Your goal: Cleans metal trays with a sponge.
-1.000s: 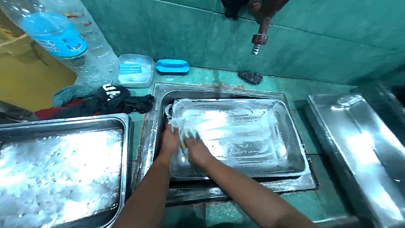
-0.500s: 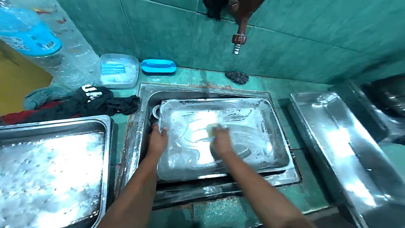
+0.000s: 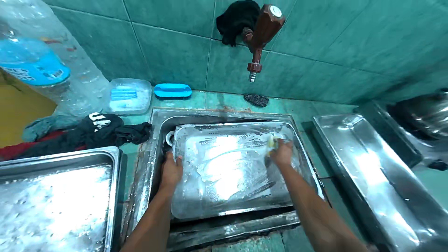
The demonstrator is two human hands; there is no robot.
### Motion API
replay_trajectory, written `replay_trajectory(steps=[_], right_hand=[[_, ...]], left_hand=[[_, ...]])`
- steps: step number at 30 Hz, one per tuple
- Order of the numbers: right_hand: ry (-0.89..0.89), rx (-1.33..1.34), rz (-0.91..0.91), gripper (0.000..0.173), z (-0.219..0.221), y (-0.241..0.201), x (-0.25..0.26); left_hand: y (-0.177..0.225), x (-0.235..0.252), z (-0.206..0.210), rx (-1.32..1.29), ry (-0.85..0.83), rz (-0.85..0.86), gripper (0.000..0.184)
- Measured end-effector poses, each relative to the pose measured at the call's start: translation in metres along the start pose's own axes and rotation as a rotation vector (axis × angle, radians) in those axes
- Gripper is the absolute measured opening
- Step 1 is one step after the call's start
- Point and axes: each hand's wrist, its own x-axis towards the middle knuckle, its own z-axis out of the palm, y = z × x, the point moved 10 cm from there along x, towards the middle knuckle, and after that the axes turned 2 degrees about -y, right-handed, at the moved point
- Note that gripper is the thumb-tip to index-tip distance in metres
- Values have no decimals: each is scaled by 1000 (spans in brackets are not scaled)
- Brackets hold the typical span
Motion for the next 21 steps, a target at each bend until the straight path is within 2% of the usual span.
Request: replay_trajectory(steps=[2,4,7,10,12,14,16,18,21], right_hand=[[46,136,-45,64,28,-62,3],[81,272,-87,67,62,-128,-14],[7,385,-269,59,120,-223,-58],[-224,288,-547,49,160,-303,-97],[-306,116,-735,43,162,-325,-107],[-261,-102,-955,36,151,-313,-100],[-116,-225,-1075,38,124,-273,-74],[-46,-283,-1024,38,87,-216,-40],[-68,-395,-774,45,36,-114,9]], left_hand=[[0,-2,-1,-12,-2,-1,52],[0,-3,-1,-19,-8,-8,53],[2,-4,-2,-40,-20,-21,53],[2,-2,-1,-38,-26,-10,52],[2,-1,-1,-24,-30,11,48],[0,-2,1,-14,-31,23,47],[3,-2,0,-21,-26,34,48],[3,-2,-3,-26,-24,30,47],[0,-3,0,-23,-36,5,52]])
